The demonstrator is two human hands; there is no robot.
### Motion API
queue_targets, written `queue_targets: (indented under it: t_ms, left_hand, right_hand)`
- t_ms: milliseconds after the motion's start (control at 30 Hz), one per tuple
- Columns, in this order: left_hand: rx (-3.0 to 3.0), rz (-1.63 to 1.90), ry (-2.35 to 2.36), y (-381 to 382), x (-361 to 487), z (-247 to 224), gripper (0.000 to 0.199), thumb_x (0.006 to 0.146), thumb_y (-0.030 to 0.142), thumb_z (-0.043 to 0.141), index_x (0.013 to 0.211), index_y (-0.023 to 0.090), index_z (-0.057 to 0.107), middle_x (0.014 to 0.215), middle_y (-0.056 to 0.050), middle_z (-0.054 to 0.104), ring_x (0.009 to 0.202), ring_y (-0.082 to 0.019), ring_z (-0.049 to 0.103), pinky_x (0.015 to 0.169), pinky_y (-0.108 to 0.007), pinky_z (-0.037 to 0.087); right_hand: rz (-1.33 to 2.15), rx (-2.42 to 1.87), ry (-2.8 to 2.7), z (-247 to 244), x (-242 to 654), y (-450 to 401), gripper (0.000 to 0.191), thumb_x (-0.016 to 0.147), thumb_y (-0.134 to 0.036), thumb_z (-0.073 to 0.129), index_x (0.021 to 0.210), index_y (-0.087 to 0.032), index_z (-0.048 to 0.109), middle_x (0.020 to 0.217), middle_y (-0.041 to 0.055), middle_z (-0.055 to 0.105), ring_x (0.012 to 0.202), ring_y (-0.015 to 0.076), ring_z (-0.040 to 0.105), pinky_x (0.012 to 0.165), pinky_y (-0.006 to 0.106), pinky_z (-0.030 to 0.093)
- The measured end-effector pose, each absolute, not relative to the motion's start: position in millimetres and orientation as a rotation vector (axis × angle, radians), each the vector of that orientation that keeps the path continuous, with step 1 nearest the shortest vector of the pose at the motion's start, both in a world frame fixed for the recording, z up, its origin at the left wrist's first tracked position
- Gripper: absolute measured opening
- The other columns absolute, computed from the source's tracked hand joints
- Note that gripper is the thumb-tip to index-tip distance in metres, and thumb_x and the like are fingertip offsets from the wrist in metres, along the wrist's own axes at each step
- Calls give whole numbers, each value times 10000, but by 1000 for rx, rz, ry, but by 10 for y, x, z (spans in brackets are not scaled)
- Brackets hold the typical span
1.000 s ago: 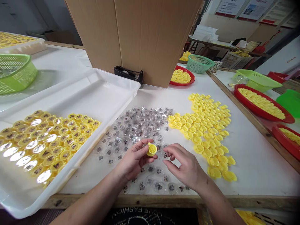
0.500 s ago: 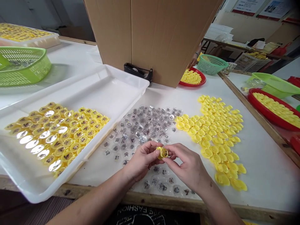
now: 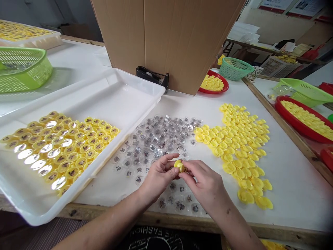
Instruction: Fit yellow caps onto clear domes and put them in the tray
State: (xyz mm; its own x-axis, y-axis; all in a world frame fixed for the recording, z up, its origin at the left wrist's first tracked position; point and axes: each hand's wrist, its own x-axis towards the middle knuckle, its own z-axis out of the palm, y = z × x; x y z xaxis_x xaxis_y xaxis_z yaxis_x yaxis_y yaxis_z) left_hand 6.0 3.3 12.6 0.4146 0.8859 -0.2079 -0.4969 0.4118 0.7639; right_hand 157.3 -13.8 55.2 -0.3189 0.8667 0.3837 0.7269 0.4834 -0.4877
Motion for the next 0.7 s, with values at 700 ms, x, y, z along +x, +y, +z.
queue_targets:
  t_ms: [700]
  left_hand:
    - [1052,969,783,24,-23,150,318,823,349,664,1075,173,584,1022,-82,625,911,-194,592,815,-305,476]
  right_hand:
    - [1085,-1335,-1592,368,1660,-98,217,828,-235,643,1040,-222,605,975,38,612,819,179,609,743,319,530]
